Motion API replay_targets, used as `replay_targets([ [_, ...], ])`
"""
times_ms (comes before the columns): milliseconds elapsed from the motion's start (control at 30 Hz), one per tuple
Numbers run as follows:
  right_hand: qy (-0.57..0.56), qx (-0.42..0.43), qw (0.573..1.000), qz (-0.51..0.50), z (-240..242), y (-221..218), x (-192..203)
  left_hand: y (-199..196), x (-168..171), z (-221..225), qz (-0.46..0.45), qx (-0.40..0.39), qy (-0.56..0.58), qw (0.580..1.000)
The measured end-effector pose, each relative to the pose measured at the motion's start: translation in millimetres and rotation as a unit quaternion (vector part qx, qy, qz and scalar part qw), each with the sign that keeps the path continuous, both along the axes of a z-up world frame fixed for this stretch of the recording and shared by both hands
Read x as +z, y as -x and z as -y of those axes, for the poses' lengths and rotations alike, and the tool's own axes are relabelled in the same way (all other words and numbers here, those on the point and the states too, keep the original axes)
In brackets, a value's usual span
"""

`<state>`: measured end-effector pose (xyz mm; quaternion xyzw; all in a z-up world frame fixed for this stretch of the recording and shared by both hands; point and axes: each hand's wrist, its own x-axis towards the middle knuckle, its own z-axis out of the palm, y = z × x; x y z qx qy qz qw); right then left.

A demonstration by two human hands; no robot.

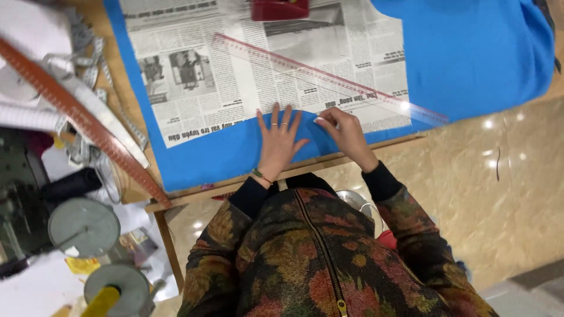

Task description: Tracing the outline of a newspaper pattern onto blue fabric using tailor's chalk and a ruler

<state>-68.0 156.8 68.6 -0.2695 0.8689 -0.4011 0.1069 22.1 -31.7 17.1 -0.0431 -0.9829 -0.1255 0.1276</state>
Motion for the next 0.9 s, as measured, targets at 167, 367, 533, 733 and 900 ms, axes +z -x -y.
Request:
replay_targets([
  [167, 0.013, 0.102, 0.995, -0.011, 50, 33, -19, -14, 0, 21, -0.004, 0.091, 0.031, 0.995],
  [367, 0.0, 0.197, 0.98, -0.04, 75, 39, -12, -14, -5, 18, 0.01, 0.118, 0.027, 0.993],
  [533, -0.015, 0.23, 0.969, -0.089, 76, 43, -25, -16, -7, 17, 0.031, 0.12, 0.017, 0.992],
  [733, -0.008, 0.23, 0.965, -0.124, 75, 47, -39, -14, -12, 17, 0.021, 0.109, 0.055, 0.992],
  [900, -0.05, 0.256, 0.939, -0.223, 66, 44, -42, -13, -14, 17, 0.044, 0.114, 0.054, 0.991],
])
